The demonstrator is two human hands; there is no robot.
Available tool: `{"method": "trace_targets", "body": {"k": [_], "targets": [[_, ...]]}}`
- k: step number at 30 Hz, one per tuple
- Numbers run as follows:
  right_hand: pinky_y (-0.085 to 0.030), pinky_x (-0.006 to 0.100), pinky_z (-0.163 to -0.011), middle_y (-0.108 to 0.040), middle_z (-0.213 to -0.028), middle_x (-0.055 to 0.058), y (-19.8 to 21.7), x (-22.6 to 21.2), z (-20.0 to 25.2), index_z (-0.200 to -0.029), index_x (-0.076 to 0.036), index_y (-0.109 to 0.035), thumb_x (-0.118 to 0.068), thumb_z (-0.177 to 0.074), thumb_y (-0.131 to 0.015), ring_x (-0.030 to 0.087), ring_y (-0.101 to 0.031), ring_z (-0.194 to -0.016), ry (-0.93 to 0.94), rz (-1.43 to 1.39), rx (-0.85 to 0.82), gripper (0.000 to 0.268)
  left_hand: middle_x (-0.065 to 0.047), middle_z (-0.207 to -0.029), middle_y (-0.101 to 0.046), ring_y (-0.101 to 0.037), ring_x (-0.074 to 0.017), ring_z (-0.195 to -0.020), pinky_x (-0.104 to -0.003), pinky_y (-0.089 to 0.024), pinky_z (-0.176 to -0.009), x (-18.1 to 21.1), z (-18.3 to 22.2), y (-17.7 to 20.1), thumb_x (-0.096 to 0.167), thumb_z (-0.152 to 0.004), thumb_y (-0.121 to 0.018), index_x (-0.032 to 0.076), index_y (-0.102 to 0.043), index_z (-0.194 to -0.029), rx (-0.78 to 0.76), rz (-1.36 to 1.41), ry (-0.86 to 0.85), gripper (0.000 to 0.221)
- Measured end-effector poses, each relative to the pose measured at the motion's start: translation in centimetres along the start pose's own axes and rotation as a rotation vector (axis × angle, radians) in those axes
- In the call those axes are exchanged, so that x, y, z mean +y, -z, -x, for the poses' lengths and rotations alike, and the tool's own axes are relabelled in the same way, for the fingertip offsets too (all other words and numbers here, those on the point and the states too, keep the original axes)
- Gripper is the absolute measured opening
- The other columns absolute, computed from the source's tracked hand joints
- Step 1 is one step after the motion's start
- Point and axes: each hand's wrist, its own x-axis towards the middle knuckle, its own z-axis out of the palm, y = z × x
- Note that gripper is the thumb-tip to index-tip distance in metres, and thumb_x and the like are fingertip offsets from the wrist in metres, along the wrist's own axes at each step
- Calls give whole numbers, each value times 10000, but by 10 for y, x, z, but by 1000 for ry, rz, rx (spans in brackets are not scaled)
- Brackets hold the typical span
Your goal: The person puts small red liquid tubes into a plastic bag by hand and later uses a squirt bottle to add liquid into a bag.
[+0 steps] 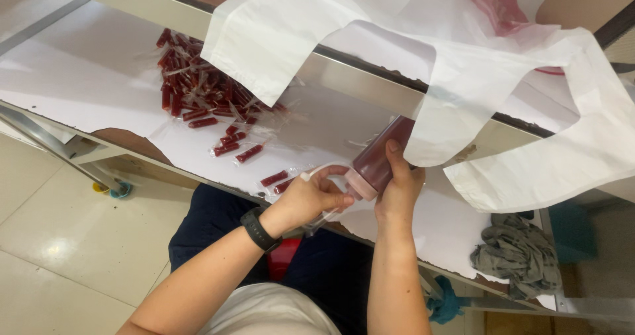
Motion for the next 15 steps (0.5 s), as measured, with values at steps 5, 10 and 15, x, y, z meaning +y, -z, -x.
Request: {"method": "trace_targets", "body": {"k": [5,10,15], "targets": [[-518,369,-945,-630,-1204,96,0,-2,-5,-1315,38,-565,-241,-833,-798,220,-623,-1101,9,-27,4,603,-59,-912,-770,-723,-104,-855,-238,-576,-791,-5,-3,3,76,-814,-783,16,-424,-1476,-85,248,-210,755],[-514,362,-973,-626,-1232,90,3,-1,-3,-1329,29,-548,-243,-819,-800,217,-620,-1140,13,-28,-12,631,-110,-802,-711,-630,-156,-709,-293,-490,-624,5,-1,-3,61,-798,-817,2,-528,-1400,69,55,-32,671],[-477,360,-1039,-615,-1292,99,3,-2,-2,-1365,13,-530,-275,-813,-821,223,-601,-1198,41,13,-64,687,-121,-851,-731,-663,-153,-757,-276,-541,-684,3,-5,1,50,-818,-774,5,-535,-1387,-21,196,-38,619]]}}
